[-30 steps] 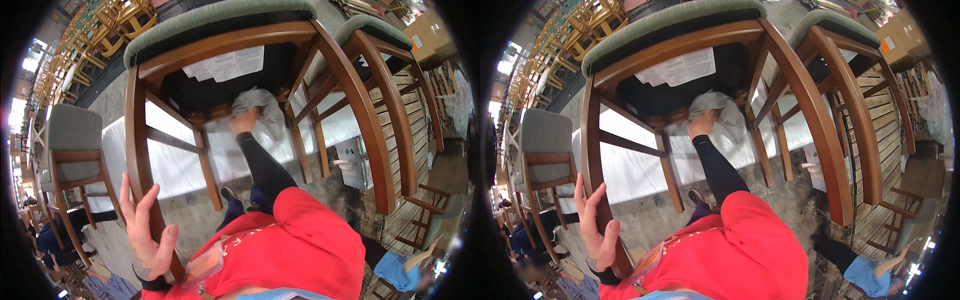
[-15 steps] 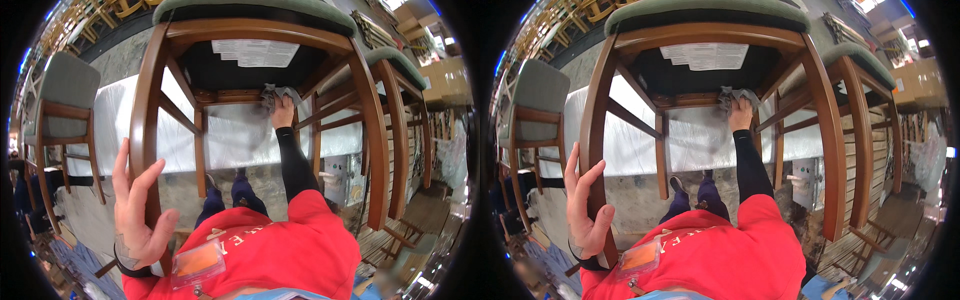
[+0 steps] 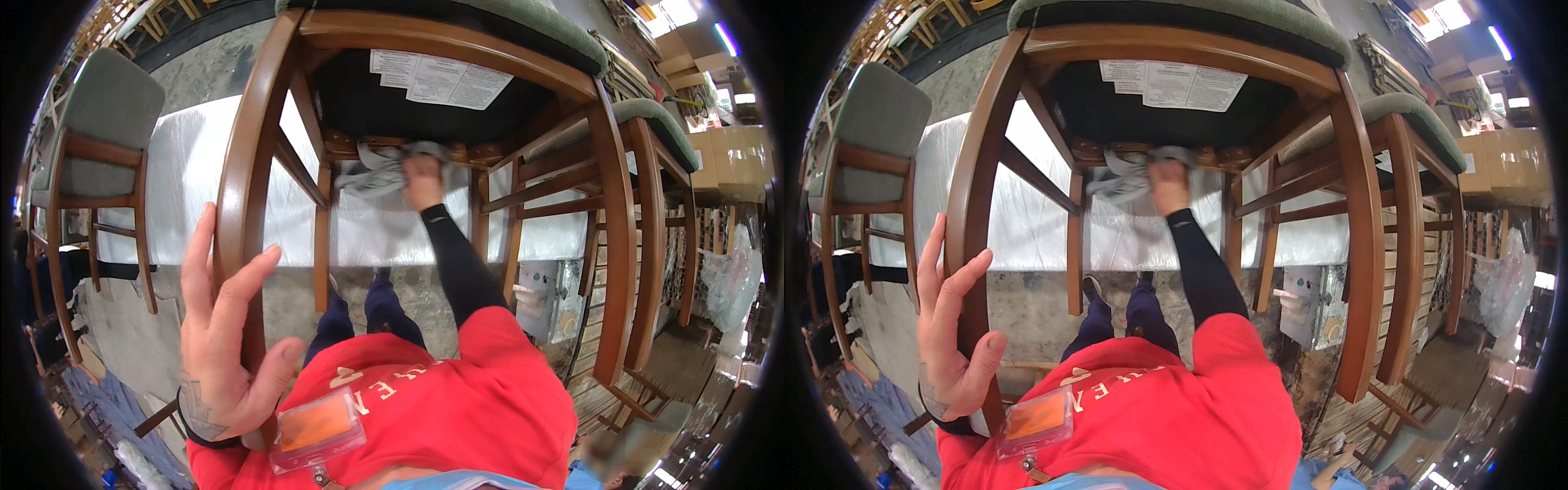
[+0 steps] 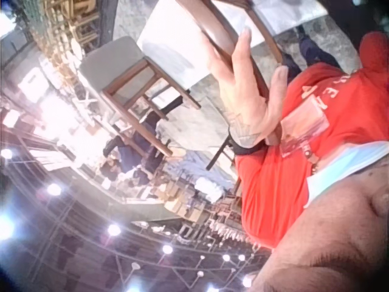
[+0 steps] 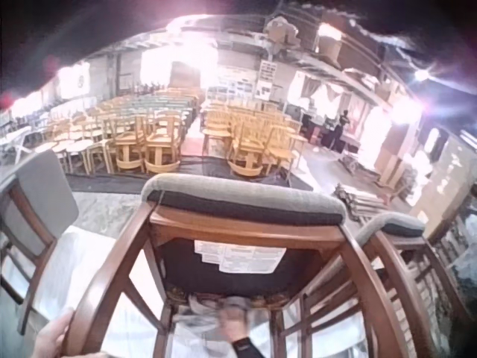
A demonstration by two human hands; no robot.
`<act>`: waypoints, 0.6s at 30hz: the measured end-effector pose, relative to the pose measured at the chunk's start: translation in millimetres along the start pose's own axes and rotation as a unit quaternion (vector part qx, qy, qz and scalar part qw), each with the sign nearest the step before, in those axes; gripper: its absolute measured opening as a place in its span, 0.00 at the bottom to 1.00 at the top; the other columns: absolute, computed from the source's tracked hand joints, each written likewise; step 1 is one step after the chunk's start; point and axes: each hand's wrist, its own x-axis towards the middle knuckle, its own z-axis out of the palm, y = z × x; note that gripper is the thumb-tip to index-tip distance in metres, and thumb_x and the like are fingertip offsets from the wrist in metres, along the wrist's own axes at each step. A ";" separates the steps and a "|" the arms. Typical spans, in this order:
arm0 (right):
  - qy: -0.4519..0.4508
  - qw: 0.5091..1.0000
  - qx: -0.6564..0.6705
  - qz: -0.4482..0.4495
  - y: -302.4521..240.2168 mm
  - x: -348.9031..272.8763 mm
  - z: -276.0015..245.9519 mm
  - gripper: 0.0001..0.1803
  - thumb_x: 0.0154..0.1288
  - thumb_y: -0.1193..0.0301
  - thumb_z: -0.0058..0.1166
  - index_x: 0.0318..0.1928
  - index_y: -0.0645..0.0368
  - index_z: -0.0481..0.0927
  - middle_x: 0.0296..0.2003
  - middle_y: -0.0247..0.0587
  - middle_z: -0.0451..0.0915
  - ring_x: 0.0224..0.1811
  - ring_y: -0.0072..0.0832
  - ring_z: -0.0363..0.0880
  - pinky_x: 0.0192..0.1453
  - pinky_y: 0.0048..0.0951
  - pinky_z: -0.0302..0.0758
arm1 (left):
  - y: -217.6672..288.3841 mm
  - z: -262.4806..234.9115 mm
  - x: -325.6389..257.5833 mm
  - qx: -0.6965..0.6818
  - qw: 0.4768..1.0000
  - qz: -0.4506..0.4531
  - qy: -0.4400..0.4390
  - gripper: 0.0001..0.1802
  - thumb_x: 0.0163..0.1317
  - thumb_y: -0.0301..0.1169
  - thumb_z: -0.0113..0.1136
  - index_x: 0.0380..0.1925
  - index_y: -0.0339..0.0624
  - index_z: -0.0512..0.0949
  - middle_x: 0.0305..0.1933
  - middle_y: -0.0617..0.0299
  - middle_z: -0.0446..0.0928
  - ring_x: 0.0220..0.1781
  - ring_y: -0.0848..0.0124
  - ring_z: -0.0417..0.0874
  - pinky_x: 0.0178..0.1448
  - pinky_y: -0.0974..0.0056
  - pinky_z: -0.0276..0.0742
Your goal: The person wipes the underside and frame of a wooden chair with a gray cloth. They rotate the chair to access different sides and continue wiping the legs and seat frame. The person handles the chair one at a time in a furniture workshop.
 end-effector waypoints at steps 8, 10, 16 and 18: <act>0.024 0.994 -0.055 0.095 -16.0 -3.4 15.9 0.34 0.43 0.67 0.66 0.58 0.52 0.82 0.57 0.51 0.79 0.63 0.52 0.74 0.72 0.52 0.66 | 6.8 -4.9 7.1 0.015 0.999 0.032 -0.019 0.34 0.51 0.28 0.67 0.63 0.34 0.76 0.80 0.30 0.51 0.80 0.35 0.59 0.79 0.47 0.58; 0.044 0.996 0.045 0.057 -89.6 15.8 33.2 0.28 0.48 0.67 0.61 0.55 0.53 0.83 0.58 0.46 0.79 0.66 0.48 0.72 0.73 0.52 0.67 | 5.0 6.3 8.2 0.031 0.999 0.000 -0.014 0.33 0.54 0.33 0.65 0.63 0.35 0.77 0.81 0.34 0.53 0.80 0.38 0.61 0.78 0.48 0.60; -0.014 1.000 0.014 -0.011 -24.2 8.9 -4.0 0.29 0.51 0.73 0.59 0.58 0.52 0.82 0.54 0.45 0.80 0.63 0.47 0.75 0.70 0.48 0.71 | 0.9 8.3 4.4 0.043 0.999 -0.010 0.012 0.34 0.66 0.53 0.58 0.64 0.42 0.77 0.81 0.41 0.56 0.80 0.43 0.61 0.78 0.45 0.60; 0.035 0.995 0.010 0.093 17.6 -5.7 -33.5 0.27 0.50 0.73 0.61 0.56 0.52 0.83 0.53 0.46 0.80 0.60 0.51 0.75 0.67 0.48 0.73 | -2.8 8.3 0.7 0.048 0.999 -0.017 0.018 0.35 0.66 0.55 0.58 0.64 0.42 0.77 0.81 0.42 0.56 0.81 0.43 0.60 0.78 0.45 0.59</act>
